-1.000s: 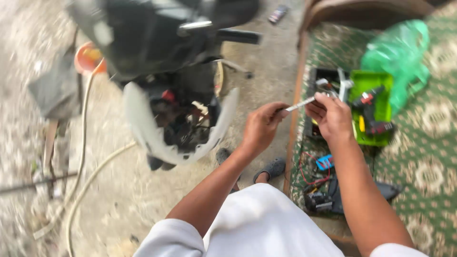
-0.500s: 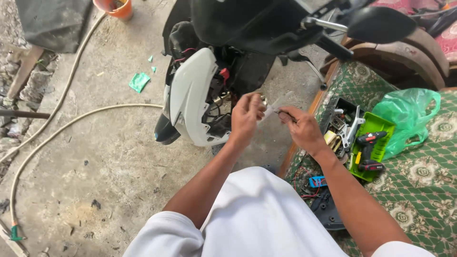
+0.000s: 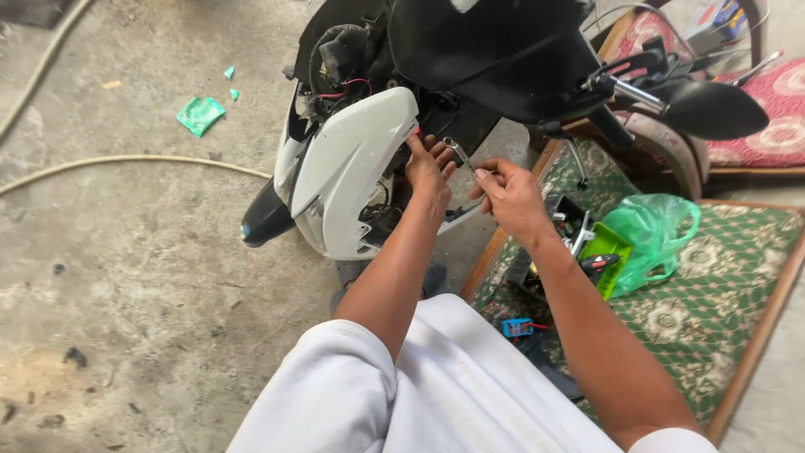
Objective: Repairing and maintaining motorcycle components using hand tools.
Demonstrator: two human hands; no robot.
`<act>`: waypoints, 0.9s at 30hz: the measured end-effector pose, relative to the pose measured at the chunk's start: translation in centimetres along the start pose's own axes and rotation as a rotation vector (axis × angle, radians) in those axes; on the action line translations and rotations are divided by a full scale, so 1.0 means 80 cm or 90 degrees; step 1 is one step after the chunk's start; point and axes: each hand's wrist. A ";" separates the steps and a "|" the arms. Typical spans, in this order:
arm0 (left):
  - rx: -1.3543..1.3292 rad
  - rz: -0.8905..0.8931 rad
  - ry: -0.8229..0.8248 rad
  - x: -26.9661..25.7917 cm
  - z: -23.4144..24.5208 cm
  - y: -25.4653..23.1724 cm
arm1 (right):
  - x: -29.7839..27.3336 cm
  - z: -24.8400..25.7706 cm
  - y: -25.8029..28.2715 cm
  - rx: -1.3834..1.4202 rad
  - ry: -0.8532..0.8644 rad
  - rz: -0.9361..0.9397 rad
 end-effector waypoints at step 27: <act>0.175 -0.471 -0.224 0.001 -0.005 0.041 | 0.171 -0.001 -0.090 0.098 0.273 -0.026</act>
Point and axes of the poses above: each hand's wrist, its own x-axis towards the middle knuckle, its own z-axis out of the back of the hand, y = z × x, and after that the axes turned 10 degrees about z, right-handed
